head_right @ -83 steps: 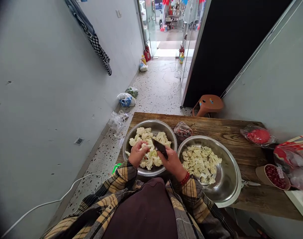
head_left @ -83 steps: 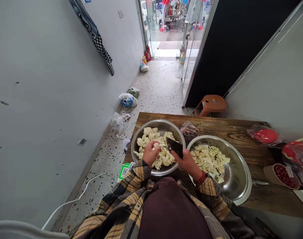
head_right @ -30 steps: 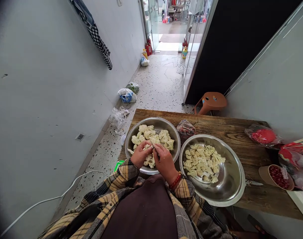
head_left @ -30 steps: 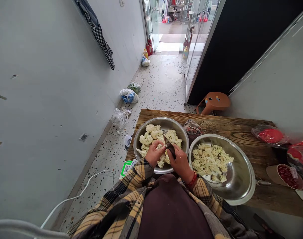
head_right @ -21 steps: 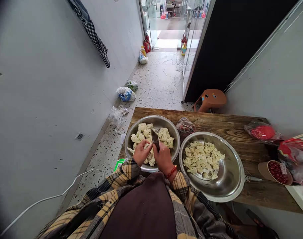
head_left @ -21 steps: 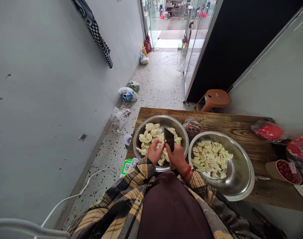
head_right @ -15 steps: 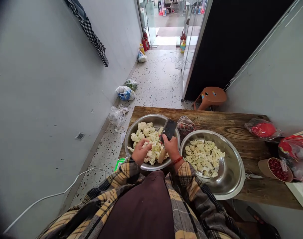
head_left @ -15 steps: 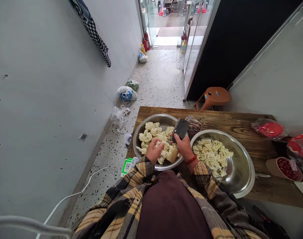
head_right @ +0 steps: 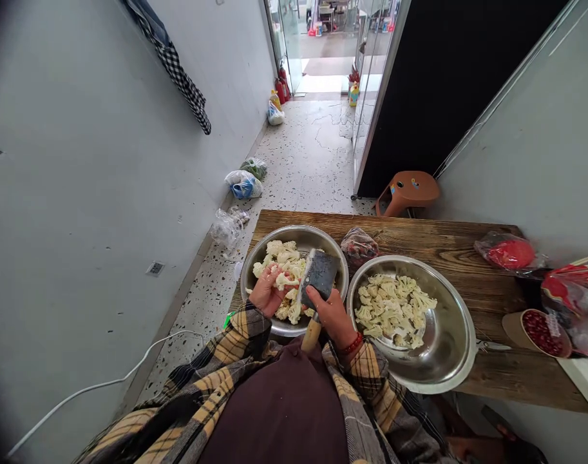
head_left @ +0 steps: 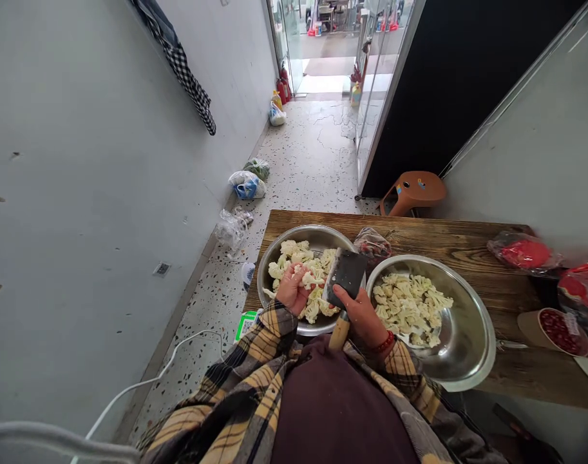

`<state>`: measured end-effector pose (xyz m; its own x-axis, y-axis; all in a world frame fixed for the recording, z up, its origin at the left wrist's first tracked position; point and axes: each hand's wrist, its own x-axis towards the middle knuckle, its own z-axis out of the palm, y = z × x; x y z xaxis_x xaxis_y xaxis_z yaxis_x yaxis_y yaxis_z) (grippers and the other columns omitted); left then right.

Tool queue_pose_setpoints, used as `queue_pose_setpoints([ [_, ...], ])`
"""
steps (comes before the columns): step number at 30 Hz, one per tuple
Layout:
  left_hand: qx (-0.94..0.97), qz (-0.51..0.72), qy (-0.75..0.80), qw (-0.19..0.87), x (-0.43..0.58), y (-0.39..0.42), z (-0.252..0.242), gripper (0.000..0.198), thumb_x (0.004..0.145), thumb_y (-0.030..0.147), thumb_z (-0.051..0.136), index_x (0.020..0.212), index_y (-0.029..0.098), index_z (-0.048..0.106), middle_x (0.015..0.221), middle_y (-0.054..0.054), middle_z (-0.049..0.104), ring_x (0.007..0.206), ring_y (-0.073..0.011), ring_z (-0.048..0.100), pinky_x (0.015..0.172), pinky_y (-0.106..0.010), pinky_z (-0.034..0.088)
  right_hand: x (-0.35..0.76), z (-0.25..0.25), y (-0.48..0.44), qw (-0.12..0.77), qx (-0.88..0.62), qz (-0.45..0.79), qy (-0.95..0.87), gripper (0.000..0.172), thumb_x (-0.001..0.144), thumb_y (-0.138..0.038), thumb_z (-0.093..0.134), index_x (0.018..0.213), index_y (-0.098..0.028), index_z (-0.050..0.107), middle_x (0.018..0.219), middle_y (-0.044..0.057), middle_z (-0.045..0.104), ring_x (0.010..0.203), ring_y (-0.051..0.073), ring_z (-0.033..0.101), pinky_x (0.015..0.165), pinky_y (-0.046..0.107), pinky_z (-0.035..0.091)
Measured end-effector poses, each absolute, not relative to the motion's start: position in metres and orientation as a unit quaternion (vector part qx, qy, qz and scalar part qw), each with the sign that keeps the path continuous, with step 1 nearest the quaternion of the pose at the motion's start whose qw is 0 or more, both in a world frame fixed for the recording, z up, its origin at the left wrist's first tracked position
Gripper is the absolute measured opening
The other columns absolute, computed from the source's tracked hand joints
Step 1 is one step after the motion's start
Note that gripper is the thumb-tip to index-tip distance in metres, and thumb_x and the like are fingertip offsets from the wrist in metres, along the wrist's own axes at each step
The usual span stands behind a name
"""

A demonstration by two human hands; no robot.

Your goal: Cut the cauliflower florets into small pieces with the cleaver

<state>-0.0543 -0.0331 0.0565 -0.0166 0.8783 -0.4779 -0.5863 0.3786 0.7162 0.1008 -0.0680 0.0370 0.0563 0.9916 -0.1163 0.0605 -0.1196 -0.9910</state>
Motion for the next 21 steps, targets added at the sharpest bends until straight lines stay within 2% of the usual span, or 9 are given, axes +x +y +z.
queue_pose_setpoints([
  [4, 0.197, 0.474, 0.489, 0.705, -0.054, -0.04, 0.06, 0.046, 0.06, 0.042, 0.077, 0.089, 0.021, 0.047, 0.08, 0.002, 0.057, 0.063, -0.0118, 0.061, 0.051, -0.026, 0.054, 0.106, 0.039, -0.063, 0.424, -0.576, 0.431, -0.549, 0.033, 0.084, -0.045, 0.053, 0.076, -0.016, 0.066, 0.067, 0.007, 0.068, 0.063, 0.019, 0.062, 0.061, 0.03, 0.052],
  [7, 0.25, 0.415, 0.508, 0.713, -0.056, -0.045, 0.065, 0.05, 0.056, 0.046, 0.079, 0.089, 0.019, 0.051, 0.074, 0.003, 0.055, 0.055, -0.0093, 0.055, 0.045, -0.025, 0.052, 0.108, 0.043, -0.062, 0.398, -0.568, 0.33, -0.64, 0.029, 0.088, -0.037, 0.048, 0.073, -0.018, 0.063, 0.068, 0.007, 0.066, 0.063, 0.019, 0.06, 0.064, 0.032, 0.05],
  [10, 0.293, 0.367, 0.519, 0.714, -0.058, -0.048, 0.069, 0.051, 0.054, 0.047, 0.079, 0.089, 0.018, 0.055, 0.068, 0.004, 0.051, 0.052, -0.0074, 0.051, 0.043, -0.024, 0.052, 0.106, 0.046, -0.062, 0.386, -0.52, 0.27, -0.713, 0.023, 0.091, -0.026, 0.042, 0.088, -0.017, 0.063, 0.084, 0.01, 0.068, 0.078, 0.022, 0.062, 0.073, 0.034, 0.05],
  [14, 0.319, 0.326, 0.529, 0.715, -0.056, -0.052, 0.069, 0.049, 0.056, 0.046, 0.078, 0.088, 0.018, 0.056, 0.066, 0.003, 0.053, 0.057, -0.0109, 0.054, 0.041, -0.022, 0.051, 0.104, 0.048, -0.062, 0.379, -0.489, 0.227, -0.752, 0.025, 0.092, -0.023, 0.041, 0.108, -0.018, 0.06, 0.102, 0.012, 0.067, 0.093, 0.023, 0.062, 0.084, 0.038, 0.048],
  [16, 0.339, 0.316, 0.534, 0.707, -0.053, -0.053, 0.065, 0.046, 0.055, 0.042, 0.079, 0.086, 0.018, 0.055, 0.061, 0.004, 0.053, 0.055, -0.0108, 0.053, 0.04, -0.02, 0.049, 0.106, 0.048, -0.062, 0.382, -0.494, 0.224, -0.748, 0.025, 0.093, -0.024, 0.041, 0.107, -0.018, 0.06, 0.1, 0.011, 0.067, 0.093, 0.023, 0.062, 0.083, 0.038, 0.049],
  [21, 0.422, 0.307, 0.552, 0.65, -0.052, -0.053, 0.054, 0.035, 0.06, 0.039, 0.074, 0.08, 0.017, 0.058, 0.052, 0.006, 0.05, 0.041, -0.0061, 0.043, 0.034, -0.016, 0.037, 0.116, 0.053, -0.059, 0.38, -0.491, 0.281, -0.732, 0.021, 0.092, -0.028, 0.044, 0.087, -0.018, 0.062, 0.081, 0.007, 0.067, 0.075, 0.02, 0.062, 0.07, 0.031, 0.049],
])
